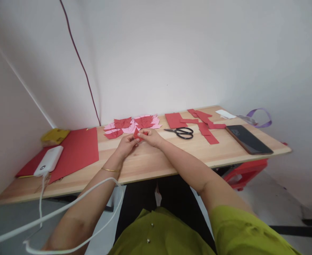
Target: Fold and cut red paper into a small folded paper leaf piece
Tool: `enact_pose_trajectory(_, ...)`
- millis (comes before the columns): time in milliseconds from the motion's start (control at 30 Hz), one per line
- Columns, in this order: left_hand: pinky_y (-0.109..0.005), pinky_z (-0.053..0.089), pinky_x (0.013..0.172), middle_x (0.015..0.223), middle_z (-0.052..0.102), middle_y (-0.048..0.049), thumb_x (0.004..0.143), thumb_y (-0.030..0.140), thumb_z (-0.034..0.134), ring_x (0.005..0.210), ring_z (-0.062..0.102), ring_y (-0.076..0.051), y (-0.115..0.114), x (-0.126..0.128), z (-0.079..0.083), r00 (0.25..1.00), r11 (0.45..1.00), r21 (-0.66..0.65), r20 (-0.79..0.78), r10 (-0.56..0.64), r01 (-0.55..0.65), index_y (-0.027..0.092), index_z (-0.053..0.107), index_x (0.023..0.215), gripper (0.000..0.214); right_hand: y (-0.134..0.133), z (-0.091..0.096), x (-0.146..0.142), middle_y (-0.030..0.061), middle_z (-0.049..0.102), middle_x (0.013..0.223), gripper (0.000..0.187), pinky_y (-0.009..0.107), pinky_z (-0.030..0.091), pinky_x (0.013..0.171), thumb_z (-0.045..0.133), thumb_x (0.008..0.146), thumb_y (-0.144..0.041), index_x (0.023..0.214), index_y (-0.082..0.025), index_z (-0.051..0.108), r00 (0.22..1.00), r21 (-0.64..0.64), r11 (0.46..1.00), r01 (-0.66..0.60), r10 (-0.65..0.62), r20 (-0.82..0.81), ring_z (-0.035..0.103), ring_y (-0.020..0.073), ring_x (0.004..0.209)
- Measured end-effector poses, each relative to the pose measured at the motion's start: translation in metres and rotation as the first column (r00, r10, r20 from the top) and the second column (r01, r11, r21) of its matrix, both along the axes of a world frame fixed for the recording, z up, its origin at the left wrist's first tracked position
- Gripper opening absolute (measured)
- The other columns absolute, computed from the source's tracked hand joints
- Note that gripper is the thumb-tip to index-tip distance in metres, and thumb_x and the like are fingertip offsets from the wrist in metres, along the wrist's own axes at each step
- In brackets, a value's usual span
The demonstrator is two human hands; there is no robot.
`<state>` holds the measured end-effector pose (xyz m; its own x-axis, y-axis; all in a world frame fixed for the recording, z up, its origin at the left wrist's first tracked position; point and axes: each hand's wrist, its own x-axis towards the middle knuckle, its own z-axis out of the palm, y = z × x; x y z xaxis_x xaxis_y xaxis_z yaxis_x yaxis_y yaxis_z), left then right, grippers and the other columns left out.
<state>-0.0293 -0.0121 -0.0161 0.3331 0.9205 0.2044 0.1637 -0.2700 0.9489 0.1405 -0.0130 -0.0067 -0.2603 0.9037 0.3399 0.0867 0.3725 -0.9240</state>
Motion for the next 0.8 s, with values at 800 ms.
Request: enact_pose_trajectory(800,-0.023,0.031,0.052,0.051,0.049,0.005,0.073,0.03,0.061,0.049,0.04,-0.009,-0.0059,0.0054,0.0045,0.994,0.992,0.055,-0.012,0.111,-0.11,0.018,0.052,0.064,0.018,0.0013,0.0027,0.0027,0.0015,0.064,0.075,0.037,0.029,0.045,0.074,0.056,0.08,-0.052,0.077,-0.016,0.065,0.997,0.03,0.996,0.079,-0.079,-0.002,0.057,0.0166,0.076)
